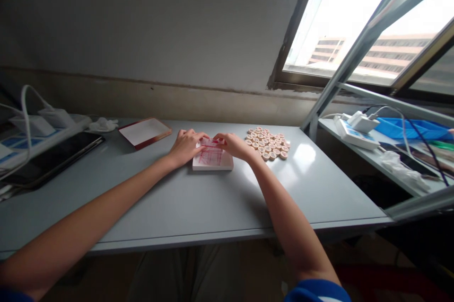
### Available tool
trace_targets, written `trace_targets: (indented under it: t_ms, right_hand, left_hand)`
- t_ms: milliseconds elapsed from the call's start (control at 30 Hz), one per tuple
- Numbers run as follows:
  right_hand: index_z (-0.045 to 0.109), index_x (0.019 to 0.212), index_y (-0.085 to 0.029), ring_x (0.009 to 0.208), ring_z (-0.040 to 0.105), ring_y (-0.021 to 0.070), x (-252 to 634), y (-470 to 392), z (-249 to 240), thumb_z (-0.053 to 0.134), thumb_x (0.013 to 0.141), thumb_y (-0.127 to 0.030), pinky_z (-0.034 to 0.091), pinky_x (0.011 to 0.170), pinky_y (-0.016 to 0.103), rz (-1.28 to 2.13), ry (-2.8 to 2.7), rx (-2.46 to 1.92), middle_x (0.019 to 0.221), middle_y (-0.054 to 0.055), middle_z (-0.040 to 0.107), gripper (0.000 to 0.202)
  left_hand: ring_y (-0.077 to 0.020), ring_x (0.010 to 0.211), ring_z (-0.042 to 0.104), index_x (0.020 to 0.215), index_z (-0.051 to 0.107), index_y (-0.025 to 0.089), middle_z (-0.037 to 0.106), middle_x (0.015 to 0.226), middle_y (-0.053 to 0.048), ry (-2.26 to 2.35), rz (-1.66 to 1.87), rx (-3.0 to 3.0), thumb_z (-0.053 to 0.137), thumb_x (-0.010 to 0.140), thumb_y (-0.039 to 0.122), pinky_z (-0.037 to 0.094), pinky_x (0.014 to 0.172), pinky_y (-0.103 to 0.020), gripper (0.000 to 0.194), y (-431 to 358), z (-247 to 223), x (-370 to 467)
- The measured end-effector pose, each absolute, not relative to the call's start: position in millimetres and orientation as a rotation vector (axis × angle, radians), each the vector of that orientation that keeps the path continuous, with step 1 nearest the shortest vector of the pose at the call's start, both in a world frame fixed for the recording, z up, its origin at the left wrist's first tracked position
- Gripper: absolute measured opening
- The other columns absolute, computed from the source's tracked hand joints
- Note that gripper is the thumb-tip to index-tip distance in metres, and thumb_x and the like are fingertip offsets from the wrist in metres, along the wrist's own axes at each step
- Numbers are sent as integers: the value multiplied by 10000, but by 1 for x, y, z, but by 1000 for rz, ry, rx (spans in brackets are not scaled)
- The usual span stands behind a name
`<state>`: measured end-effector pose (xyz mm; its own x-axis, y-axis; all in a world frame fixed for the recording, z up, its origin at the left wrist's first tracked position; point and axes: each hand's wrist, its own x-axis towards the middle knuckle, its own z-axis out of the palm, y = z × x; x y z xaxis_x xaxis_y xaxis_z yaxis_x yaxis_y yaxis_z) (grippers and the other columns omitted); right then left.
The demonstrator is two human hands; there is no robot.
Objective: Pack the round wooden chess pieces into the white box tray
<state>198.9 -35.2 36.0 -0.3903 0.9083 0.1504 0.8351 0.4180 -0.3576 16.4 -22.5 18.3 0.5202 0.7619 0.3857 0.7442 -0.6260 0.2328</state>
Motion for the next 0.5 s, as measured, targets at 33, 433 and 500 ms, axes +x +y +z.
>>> trace_targets:
  t_ms: [33, 433, 500]
  right_hand:
    - [611, 992, -157, 697, 553, 123, 199, -34, 34, 482, 772, -107, 397, 640, 216, 294, -2368, -1510, 821, 54, 640, 259]
    - [347, 1212, -177, 781, 559, 182, 198, -40, 23, 548, 762, -227, 458, 664, 333, -19, -2255, -1444, 1185, 144, 405, 496]
    - [360, 1189, -183, 727, 552, 156, 193, -42, 30, 520, 781, -222, 461, 661, 332, -14, -2163, -1384, 1197, 141, 401, 440]
  left_hand:
    - [-247, 921, 501, 1004, 586, 223, 620, 890, -72, 1339, 720, 2706, 536, 783, 240, 309, 819, -384, 227, -23, 17, 17]
    - [-260, 1141, 365, 894, 616, 255, 430, 1193, -70, 1262, 910, 2820, 550, 768, 331, 201, 1009, -469, 161, -20, 7, 11]
    - [-256, 1144, 366, 889, 618, 255, 425, 1204, -68, 1253, 938, 2812, 520, 784, 329, 174, 1023, -486, 162, -18, 7, 10]
